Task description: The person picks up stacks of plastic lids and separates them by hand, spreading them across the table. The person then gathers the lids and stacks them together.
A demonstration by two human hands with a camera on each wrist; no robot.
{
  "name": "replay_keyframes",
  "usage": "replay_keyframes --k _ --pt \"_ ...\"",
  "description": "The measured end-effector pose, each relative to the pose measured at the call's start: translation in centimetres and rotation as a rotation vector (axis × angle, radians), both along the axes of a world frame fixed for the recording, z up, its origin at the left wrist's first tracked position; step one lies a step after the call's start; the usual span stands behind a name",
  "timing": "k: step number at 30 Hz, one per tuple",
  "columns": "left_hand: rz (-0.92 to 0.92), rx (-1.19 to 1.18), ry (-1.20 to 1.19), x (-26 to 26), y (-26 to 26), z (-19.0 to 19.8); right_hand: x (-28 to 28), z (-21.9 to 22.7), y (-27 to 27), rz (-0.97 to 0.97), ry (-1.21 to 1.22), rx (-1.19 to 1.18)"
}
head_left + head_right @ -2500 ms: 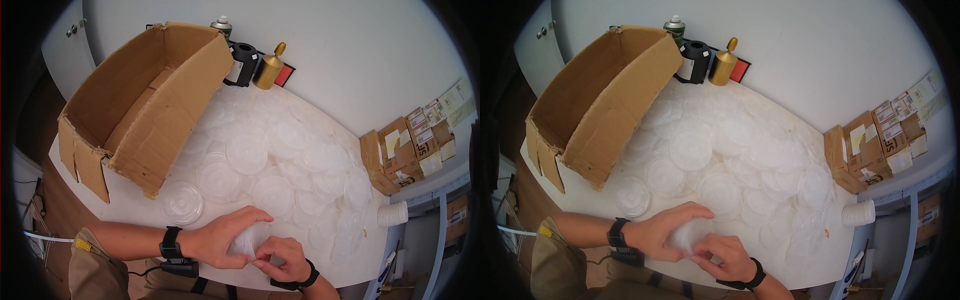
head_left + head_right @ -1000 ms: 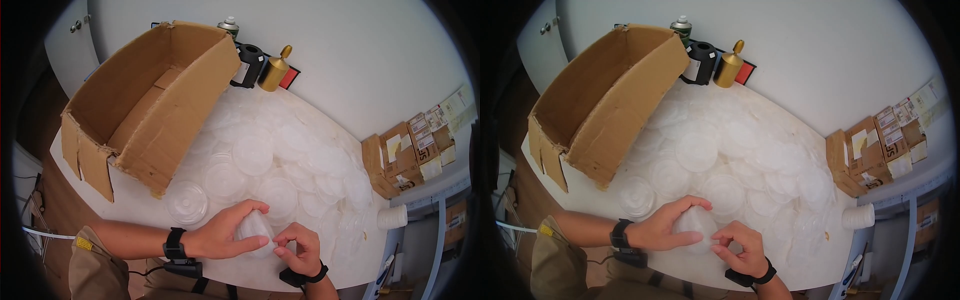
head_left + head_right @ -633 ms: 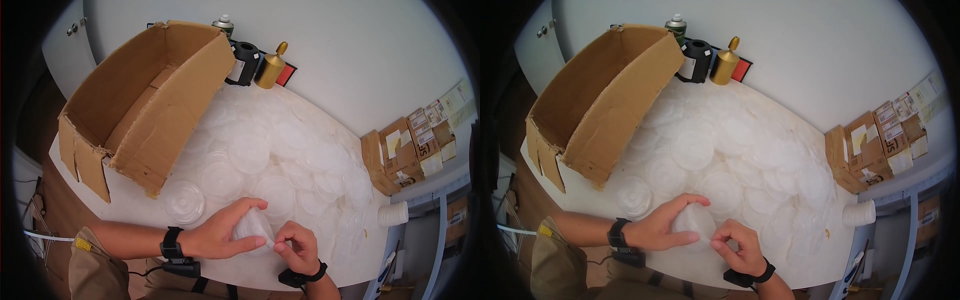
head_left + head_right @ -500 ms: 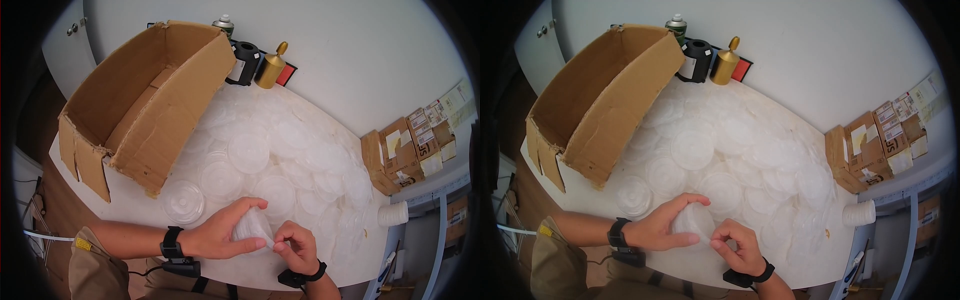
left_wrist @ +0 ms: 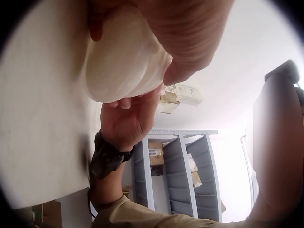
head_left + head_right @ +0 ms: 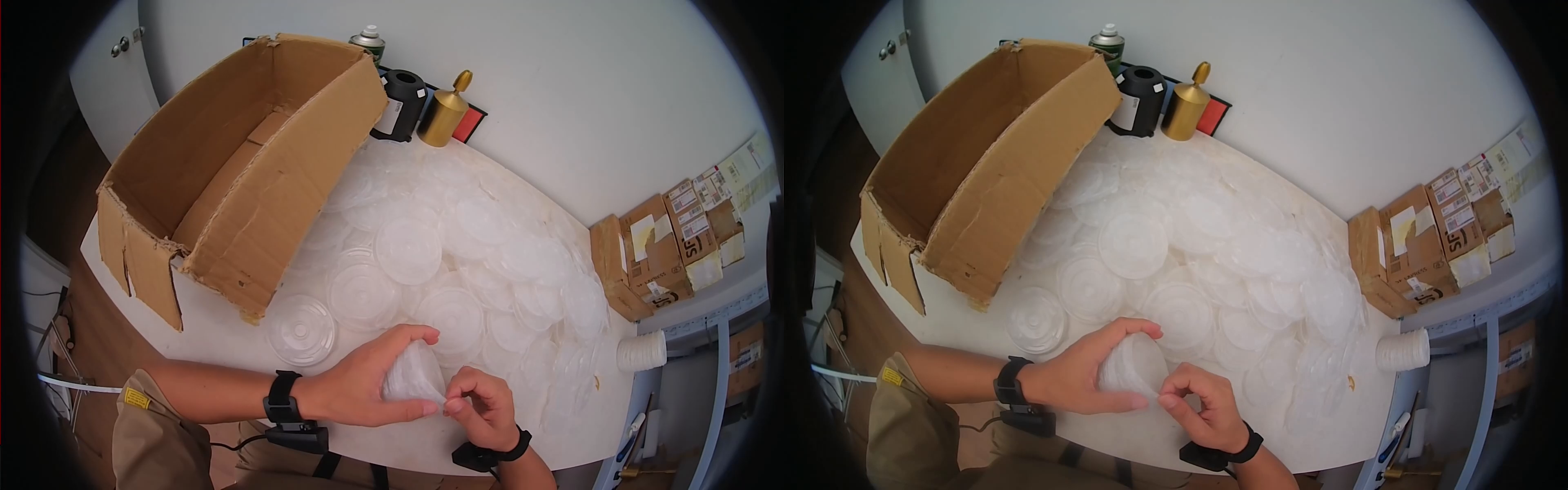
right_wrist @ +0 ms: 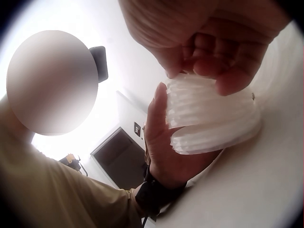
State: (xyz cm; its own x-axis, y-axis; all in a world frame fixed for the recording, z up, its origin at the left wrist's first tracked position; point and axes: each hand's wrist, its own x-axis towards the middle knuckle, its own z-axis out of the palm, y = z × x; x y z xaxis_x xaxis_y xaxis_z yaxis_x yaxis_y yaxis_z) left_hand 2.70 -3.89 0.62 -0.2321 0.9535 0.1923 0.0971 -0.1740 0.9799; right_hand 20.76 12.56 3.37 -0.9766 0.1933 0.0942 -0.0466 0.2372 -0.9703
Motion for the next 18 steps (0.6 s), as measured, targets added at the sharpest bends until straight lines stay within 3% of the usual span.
replay_keyframes --k 5,8,18 --pt "0.006 -0.005 -0.001 -0.1 0.0 0.0 0.9 0.0 0.1 -0.213 -0.123 -0.136" --pt "0.010 -0.007 0.011 0.0 0.0 0.2 0.5 0.2 -0.2 -0.327 -0.055 -0.244" --pt "0.032 -0.001 0.000 0.0 -0.1 0.2 0.0 0.3 0.6 -0.403 0.066 -0.211"
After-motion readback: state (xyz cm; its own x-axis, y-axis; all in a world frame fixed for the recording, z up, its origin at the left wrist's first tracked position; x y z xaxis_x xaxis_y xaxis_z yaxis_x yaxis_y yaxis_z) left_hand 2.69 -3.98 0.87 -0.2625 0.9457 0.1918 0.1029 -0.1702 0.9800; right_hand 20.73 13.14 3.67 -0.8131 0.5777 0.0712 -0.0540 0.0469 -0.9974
